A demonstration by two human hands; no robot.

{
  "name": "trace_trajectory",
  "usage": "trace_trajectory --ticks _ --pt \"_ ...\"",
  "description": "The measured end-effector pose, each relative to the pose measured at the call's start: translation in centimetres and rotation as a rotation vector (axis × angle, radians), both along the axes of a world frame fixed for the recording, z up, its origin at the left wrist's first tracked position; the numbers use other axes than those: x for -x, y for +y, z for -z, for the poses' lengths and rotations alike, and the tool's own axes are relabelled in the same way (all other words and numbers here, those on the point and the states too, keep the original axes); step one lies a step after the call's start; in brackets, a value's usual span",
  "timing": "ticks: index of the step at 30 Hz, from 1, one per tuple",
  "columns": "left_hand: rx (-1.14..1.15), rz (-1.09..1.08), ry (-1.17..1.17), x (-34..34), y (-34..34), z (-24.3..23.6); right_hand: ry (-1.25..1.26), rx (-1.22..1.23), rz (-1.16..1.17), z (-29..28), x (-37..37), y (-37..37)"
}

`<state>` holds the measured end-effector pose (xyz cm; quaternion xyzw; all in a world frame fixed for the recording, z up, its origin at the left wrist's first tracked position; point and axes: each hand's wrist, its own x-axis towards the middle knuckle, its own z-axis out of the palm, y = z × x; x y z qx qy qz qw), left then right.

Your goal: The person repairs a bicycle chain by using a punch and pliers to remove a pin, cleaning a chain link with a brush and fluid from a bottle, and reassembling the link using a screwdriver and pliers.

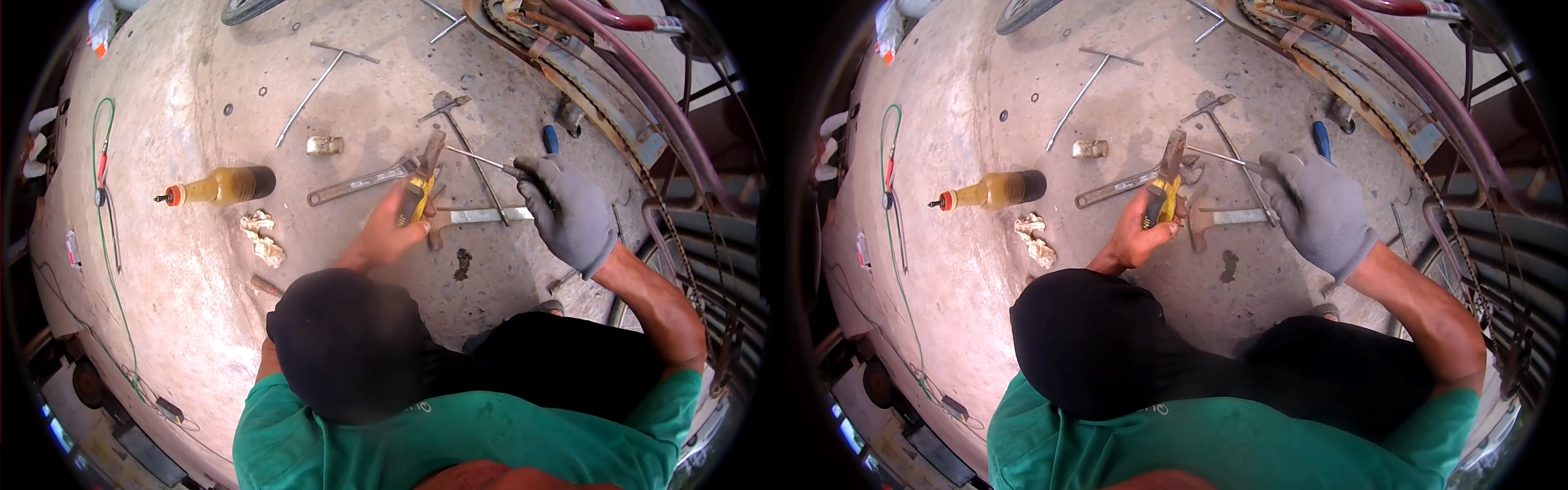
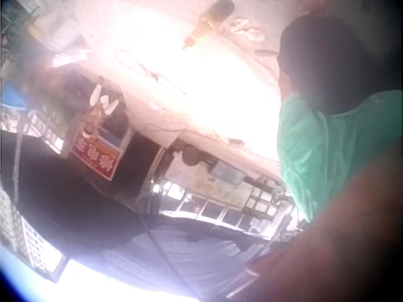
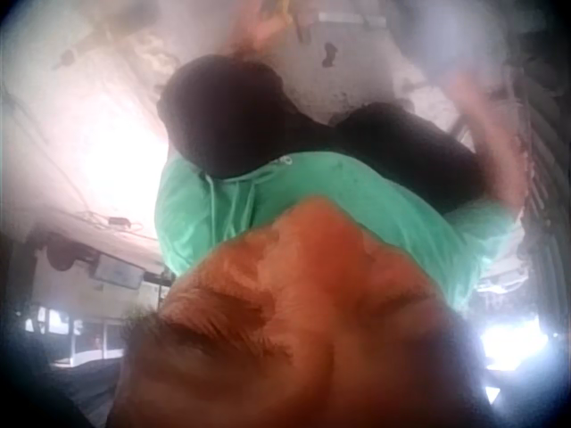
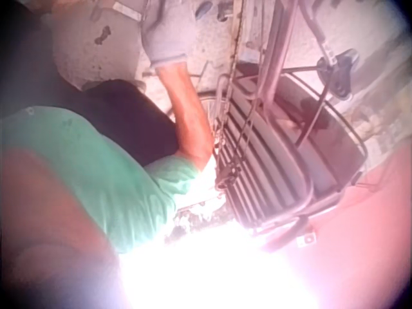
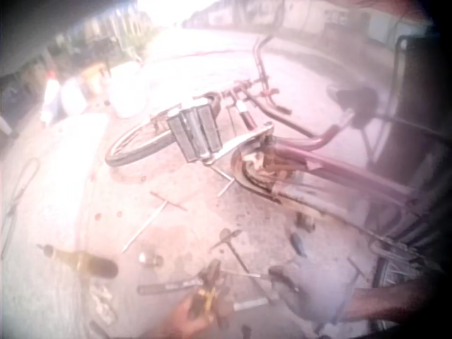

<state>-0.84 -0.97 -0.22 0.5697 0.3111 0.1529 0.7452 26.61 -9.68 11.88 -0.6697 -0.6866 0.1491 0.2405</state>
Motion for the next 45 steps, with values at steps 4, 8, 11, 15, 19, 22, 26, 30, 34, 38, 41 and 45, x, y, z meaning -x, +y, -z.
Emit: trace_trajectory --ticks 4,8,11,15,19,22,26,30,34,38,41,45 --pt "0.000 -0.012 -0.004 -0.2 -0.3 0.6 0.516 0.521 0.145 0.4 -0.3 -0.1" --pt "-0.054 0.056 0.002 0.2 -0.3 1.1 1.155 1.061 0.312 -0.9 -2.0 1.1" --pt "-0.077 0.037 0.012 -0.3 -0.5 1.0 1.104 1.022 0.293 -1.0 -1.6 1.0" --pt "-0.018 -0.030 0.010 -0.8 -0.7 1.2 0.483 0.588 0.205 0.6 -0.4 0.4" --pt "0.034 -0.009 0.029 -1.0 -0.5 1.3 -0.030 0.202 -0.011 0.9 0.0 0.1" --pt "-0.010 -0.010 0.032 -1.3 -0.4 1.3 -0.078 0.219 -0.030 1.9 -0.3 -0.1" --pt "-0.062 0.051 0.030 -0.8 -0.8 1.5 0.562 0.703 0.117 2.0 -1.2 -0.1" --pt "-0.038 0.044 0.044 -0.7 -1.1 1.4 1.051 1.090 0.261 0.7 -2.2 0.7" --pt "-0.069 0.064 0.041 -1.3 -1.1 1.3 1.271 1.082 0.297 1.3 -2.6 0.0" --pt "-0.024 -0.006 0.063 -1.4 -1.0 1.6 0.795 0.839 0.317 1.5 -1.4 0.6" --pt "0.075 -0.035 0.038 -1.4 -1.0 1.8 0.358 0.423 0.112 3.0 -1.5 -0.3" --pt "0.001 -0.028 0.054 -1.6 -1.0 1.6 -0.037 0.230 0.015 1.9 -0.5 -0.2"
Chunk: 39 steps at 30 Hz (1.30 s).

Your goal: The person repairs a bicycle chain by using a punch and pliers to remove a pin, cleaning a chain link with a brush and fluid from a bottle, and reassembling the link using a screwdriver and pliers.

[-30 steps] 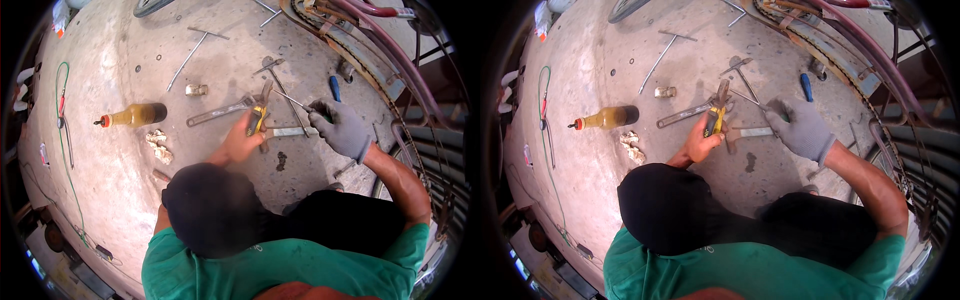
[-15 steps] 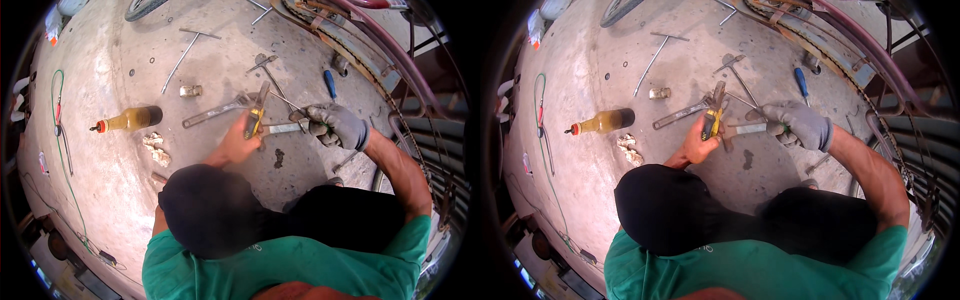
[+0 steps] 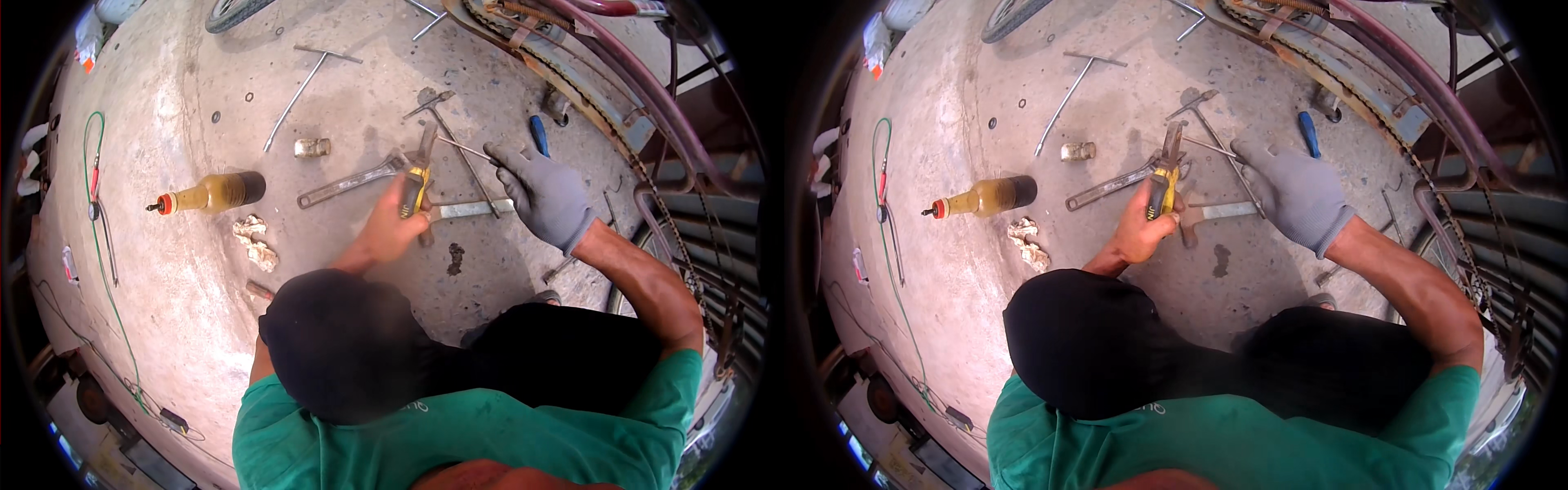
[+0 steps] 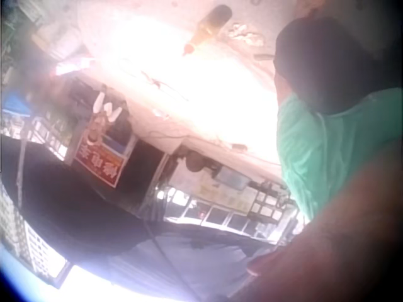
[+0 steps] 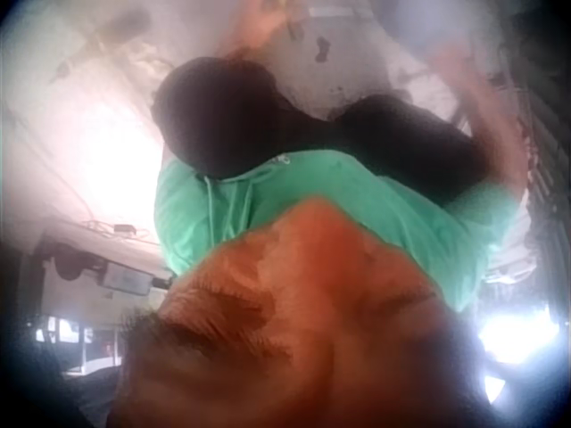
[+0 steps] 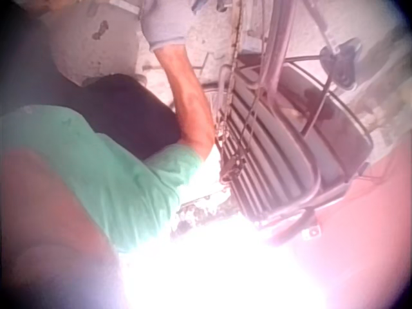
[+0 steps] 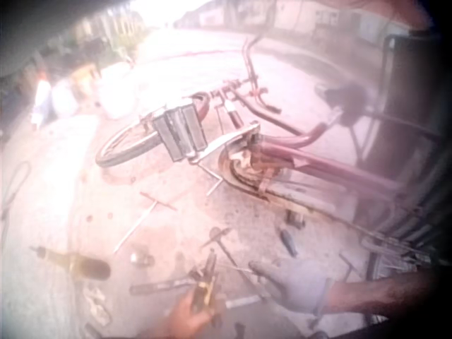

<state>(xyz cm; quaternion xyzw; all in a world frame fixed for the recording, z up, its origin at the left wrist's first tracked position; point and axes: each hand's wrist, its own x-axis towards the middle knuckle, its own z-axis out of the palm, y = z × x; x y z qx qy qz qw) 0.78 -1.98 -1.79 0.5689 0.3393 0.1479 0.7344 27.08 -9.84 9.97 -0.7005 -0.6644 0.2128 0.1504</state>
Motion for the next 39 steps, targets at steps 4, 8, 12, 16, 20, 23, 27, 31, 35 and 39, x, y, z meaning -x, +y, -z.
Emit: trace_trajectory --ticks 4,8,12,16,20,23,27,31,35,39 --pt "-0.014 0.024 0.024 0.4 -0.1 -0.4 0.161 0.126 0.001 0.6 -0.4 -0.2" --pt "0.006 0.053 0.024 0.6 -0.7 -0.1 0.931 0.695 0.355 -0.3 -1.1 0.3" --pt "-0.007 0.062 0.034 0.4 -0.7 -0.6 1.308 0.915 0.437 0.3 -2.6 -0.4" --pt "-0.076 0.082 0.036 0.1 -0.5 0.6 1.102 0.830 0.392 0.1 -2.0 0.0" --pt "0.078 0.016 0.019 -0.3 0.0 0.0 0.659 0.482 0.305 1.3 -1.5 -0.1" --pt "0.136 0.008 0.024 -0.3 -0.2 0.5 0.239 0.056 0.035 1.5 -0.4 -0.3" --pt "0.029 0.011 0.030 -0.2 -0.5 0.4 0.114 0.191 0.075 1.5 0.1 -0.2" --pt "-0.016 0.085 0.071 0.0 -0.7 -0.6 0.460 0.420 0.110 3.8 -1.4 -1.2" --pt "-0.025 0.103 0.090 0.2 -1.0 -0.4 0.720 0.636 0.285 2.4 -0.9 -1.3" --pt "-0.060 0.132 0.074 0.0 -0.9 -0.2 0.954 0.828 0.396 1.8 -1.0 -1.8"
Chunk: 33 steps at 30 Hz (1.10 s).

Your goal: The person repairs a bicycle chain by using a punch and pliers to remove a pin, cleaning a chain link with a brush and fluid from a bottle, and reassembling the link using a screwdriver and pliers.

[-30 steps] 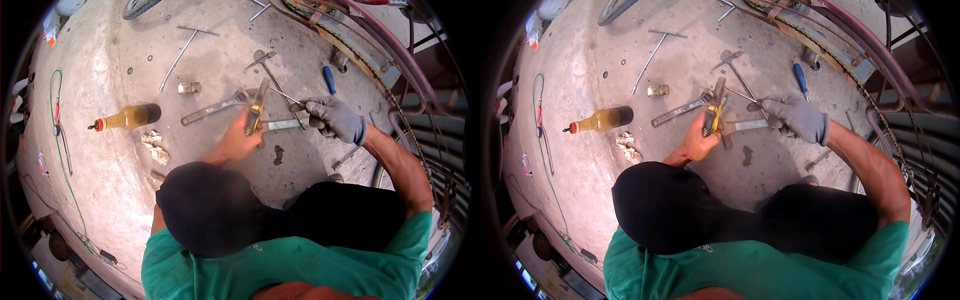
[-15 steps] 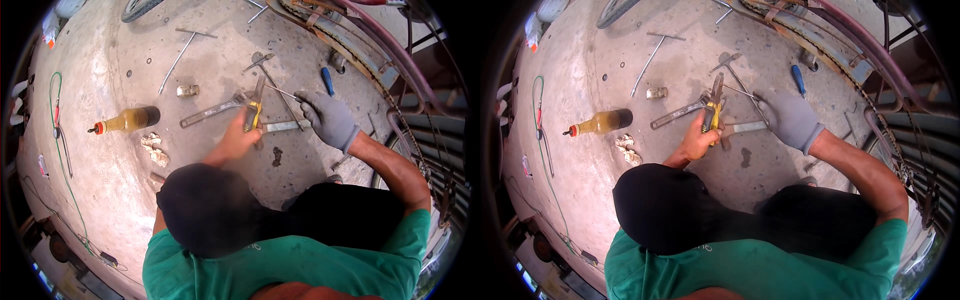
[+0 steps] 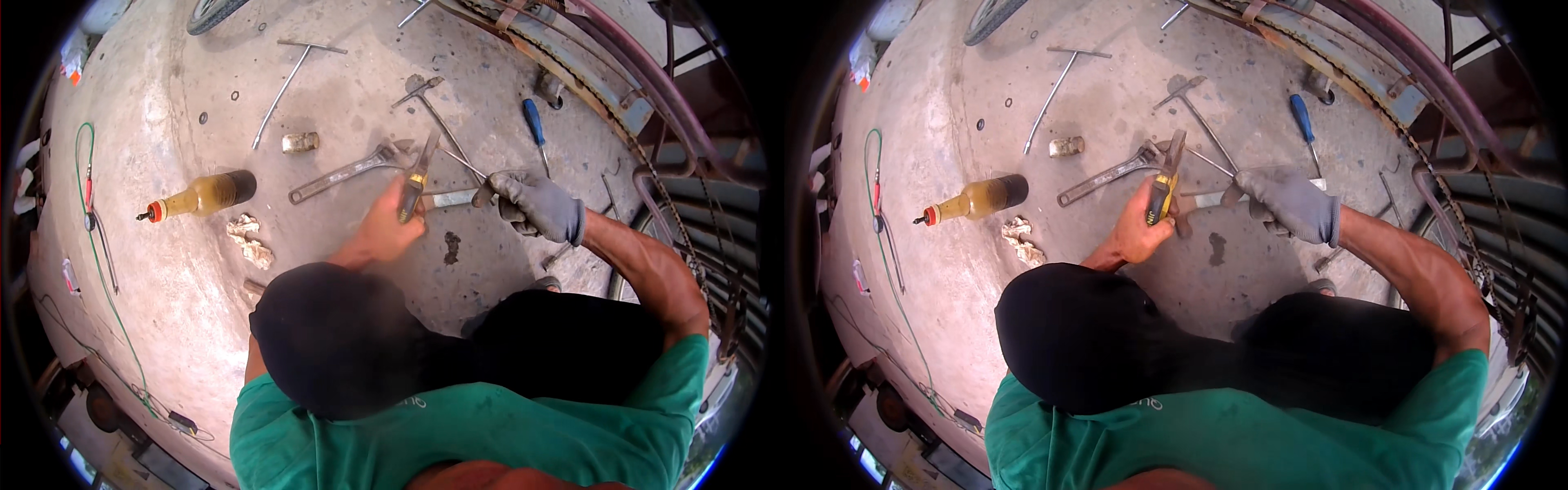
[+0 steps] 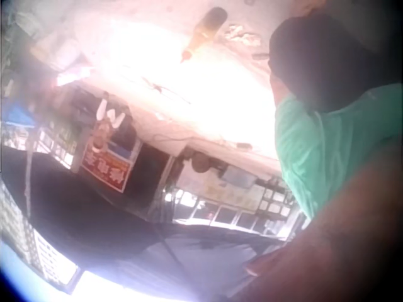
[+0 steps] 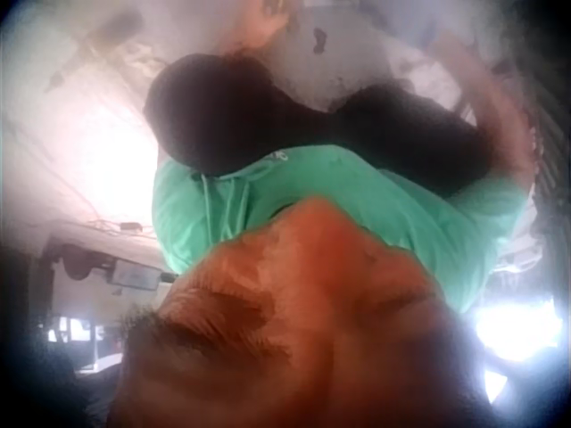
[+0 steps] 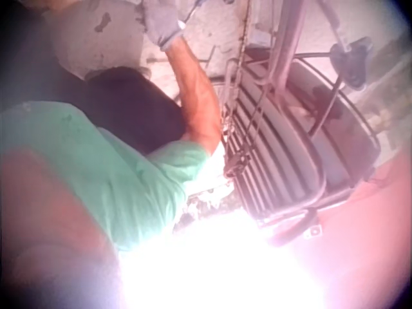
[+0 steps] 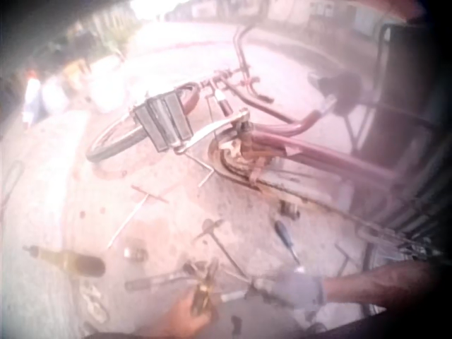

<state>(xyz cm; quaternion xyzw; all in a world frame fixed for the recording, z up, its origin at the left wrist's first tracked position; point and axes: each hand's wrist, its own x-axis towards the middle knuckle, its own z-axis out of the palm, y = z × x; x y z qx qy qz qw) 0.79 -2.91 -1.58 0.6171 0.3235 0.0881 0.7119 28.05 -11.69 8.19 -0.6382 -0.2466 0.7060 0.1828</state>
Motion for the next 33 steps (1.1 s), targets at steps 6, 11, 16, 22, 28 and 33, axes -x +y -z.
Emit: trace_trajectory --ticks 6,11,16,22,28,33 --pt "-0.105 0.060 -0.012 0.9 -0.1 0.7 0.408 0.124 0.088 1.1 -1.1 -1.2" --pt "0.019 -0.067 -0.034 0.3 0.2 -0.2 0.651 0.174 0.261 0.6 -1.6 -0.3" --pt "-0.038 -0.081 -0.046 0.4 0.8 0.0 -0.017 -0.080 0.025 -1.0 -0.4 1.3" --pt "0.005 -0.097 -0.008 -0.4 0.5 -0.3 -0.869 -0.795 -0.287 0.6 1.0 0.5" --pt "0.008 -0.054 0.012 -0.1 0.0 0.5 -0.484 -0.403 -0.223 0.8 0.2 0.2" --pt "0.017 -0.009 0.004 0.0 -0.3 1.4 -0.169 -0.117 -0.005 0.7 -0.1 -0.3"
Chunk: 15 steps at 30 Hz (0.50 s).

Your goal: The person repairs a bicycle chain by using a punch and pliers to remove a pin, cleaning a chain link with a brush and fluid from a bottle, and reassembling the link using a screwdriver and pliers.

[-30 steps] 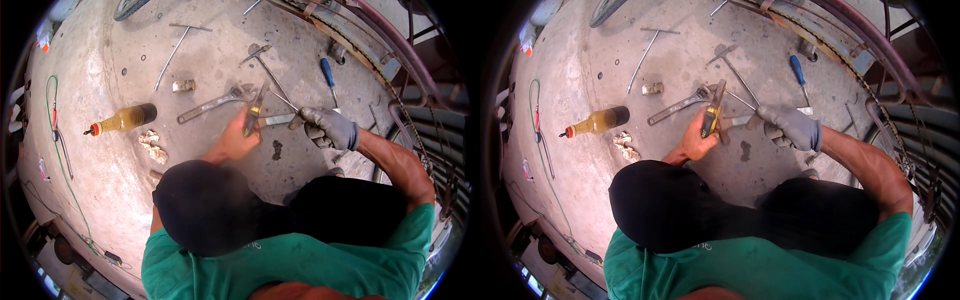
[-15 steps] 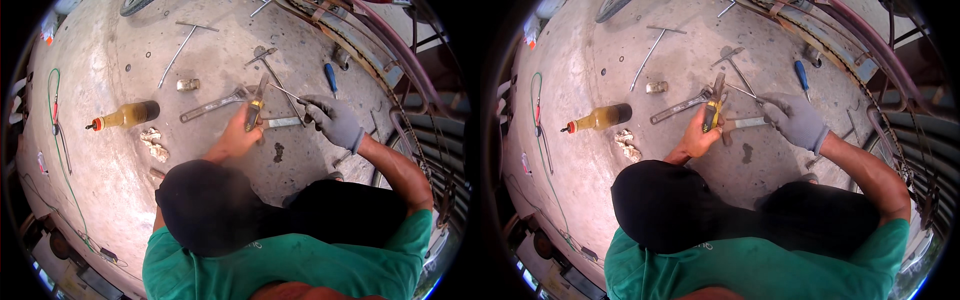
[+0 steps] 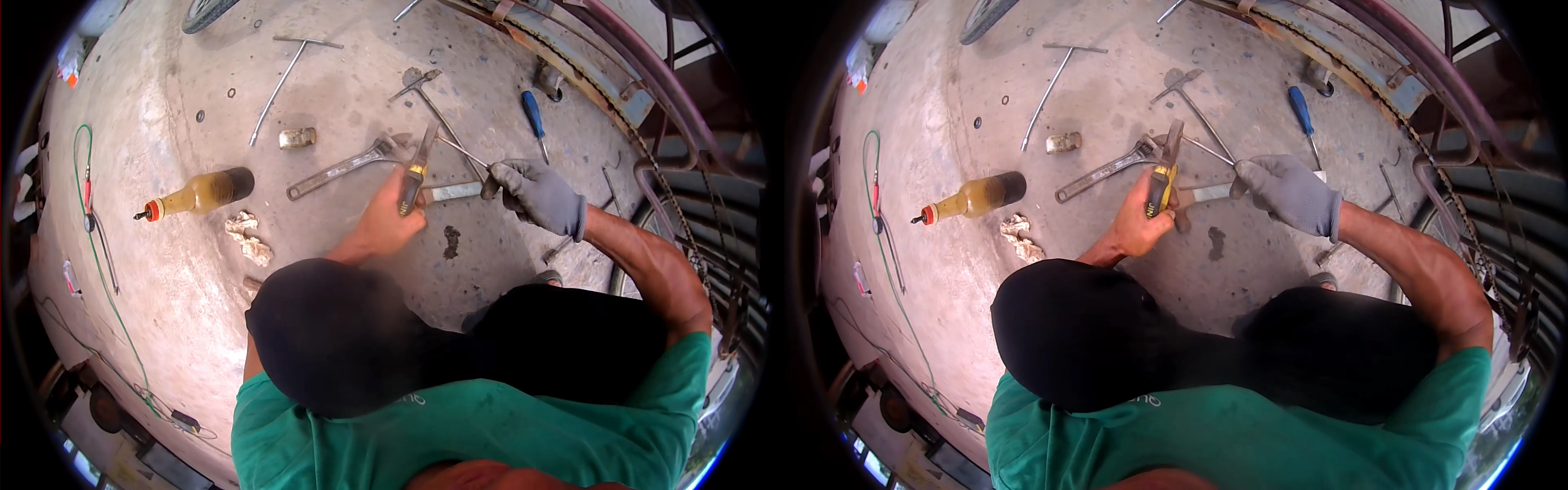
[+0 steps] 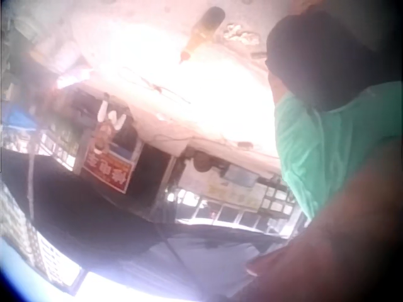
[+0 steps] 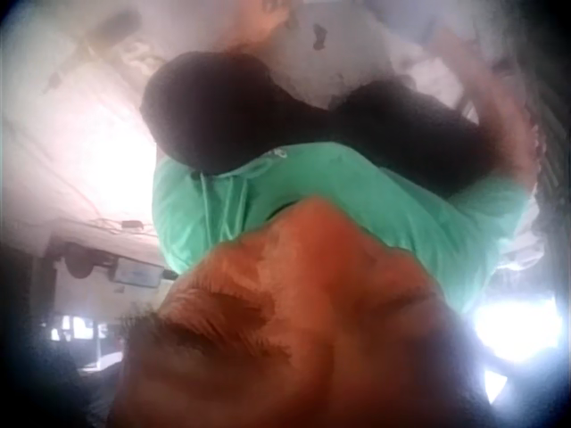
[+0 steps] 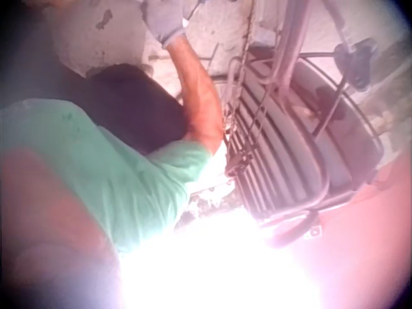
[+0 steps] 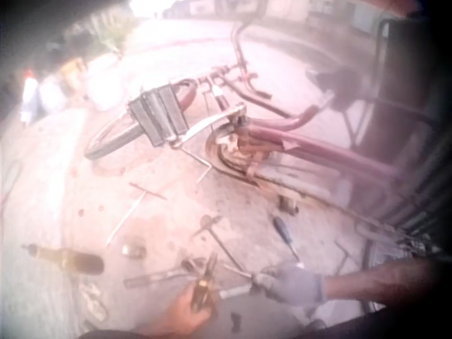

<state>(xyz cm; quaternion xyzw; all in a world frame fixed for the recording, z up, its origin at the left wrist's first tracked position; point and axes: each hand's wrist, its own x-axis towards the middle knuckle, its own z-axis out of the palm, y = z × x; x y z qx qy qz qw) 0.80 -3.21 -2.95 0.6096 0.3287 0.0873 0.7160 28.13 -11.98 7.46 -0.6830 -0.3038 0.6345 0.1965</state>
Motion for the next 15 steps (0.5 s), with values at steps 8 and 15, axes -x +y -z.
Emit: trace_trajectory --ticks 8,15 --pt "0.008 -0.009 -0.041 0.1 0.6 -0.7 0.444 0.159 0.126 1.6 -1.0 -0.7" --pt "0.096 -0.035 -0.240 0.7 1.0 -0.3 1.100 0.433 0.310 -0.9 -0.3 0.4"
